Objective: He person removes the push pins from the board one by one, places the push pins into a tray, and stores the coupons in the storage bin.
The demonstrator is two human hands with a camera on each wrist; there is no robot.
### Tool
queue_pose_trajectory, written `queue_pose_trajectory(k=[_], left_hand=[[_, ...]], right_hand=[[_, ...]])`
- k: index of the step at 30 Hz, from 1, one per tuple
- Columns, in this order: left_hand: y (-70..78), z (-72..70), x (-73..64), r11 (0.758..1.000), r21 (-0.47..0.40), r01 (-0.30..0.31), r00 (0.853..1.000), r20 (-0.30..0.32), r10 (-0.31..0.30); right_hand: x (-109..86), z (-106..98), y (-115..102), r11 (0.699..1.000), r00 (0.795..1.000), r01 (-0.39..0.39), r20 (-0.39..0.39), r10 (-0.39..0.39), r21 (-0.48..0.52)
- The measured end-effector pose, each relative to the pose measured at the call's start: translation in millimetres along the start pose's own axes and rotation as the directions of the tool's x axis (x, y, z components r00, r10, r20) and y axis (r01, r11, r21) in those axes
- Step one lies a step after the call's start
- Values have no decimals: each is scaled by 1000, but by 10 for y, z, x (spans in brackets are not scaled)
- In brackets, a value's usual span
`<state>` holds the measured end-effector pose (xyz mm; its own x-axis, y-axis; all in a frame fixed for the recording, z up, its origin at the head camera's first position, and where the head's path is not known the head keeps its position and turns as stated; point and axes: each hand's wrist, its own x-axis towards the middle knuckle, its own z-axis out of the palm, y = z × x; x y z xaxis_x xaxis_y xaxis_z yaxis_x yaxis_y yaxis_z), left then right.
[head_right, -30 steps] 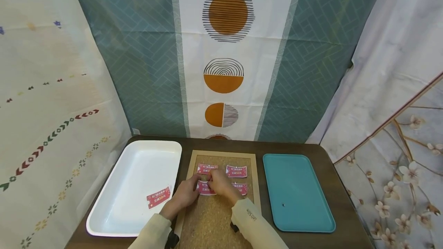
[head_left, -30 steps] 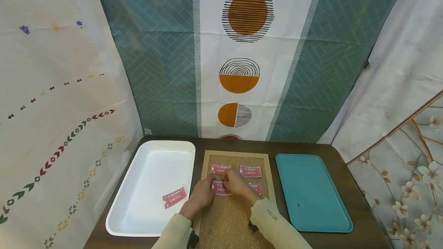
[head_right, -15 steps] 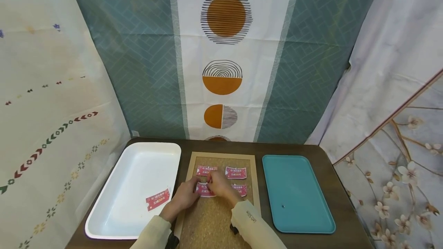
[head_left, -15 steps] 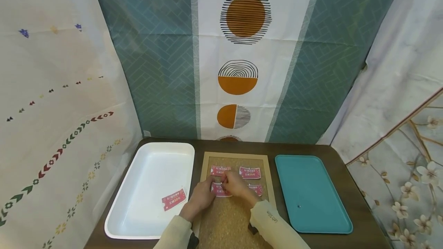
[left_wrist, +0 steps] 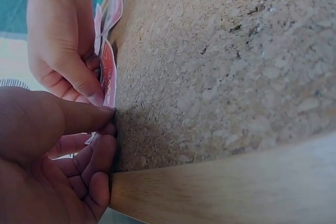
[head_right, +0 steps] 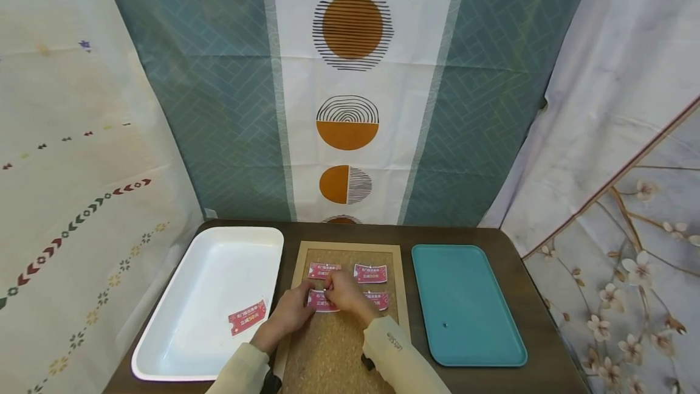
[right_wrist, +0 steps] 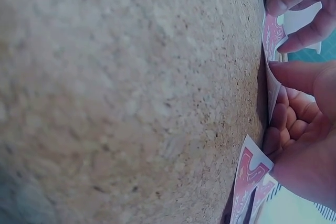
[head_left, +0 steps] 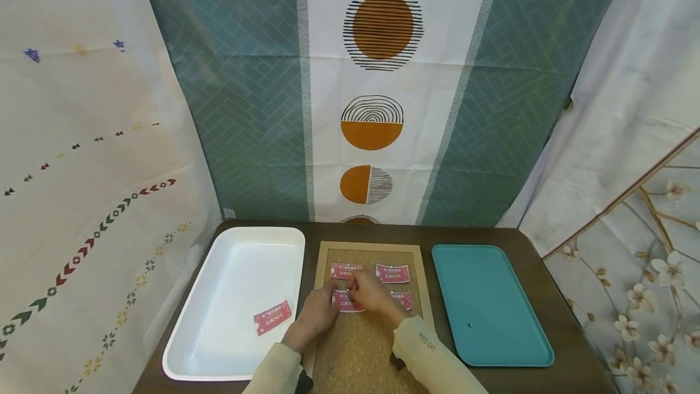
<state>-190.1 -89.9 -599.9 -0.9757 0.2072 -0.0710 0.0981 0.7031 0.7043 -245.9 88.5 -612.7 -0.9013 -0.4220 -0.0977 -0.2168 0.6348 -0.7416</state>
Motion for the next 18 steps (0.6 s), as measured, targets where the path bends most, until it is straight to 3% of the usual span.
queue_pose_trajectory(k=[18], left_hand=[[-37,13,21,1000,-16,4,1000,11,-4]], right_hand=[[10,13,10,1000,1000,19,-4,-19,1]])
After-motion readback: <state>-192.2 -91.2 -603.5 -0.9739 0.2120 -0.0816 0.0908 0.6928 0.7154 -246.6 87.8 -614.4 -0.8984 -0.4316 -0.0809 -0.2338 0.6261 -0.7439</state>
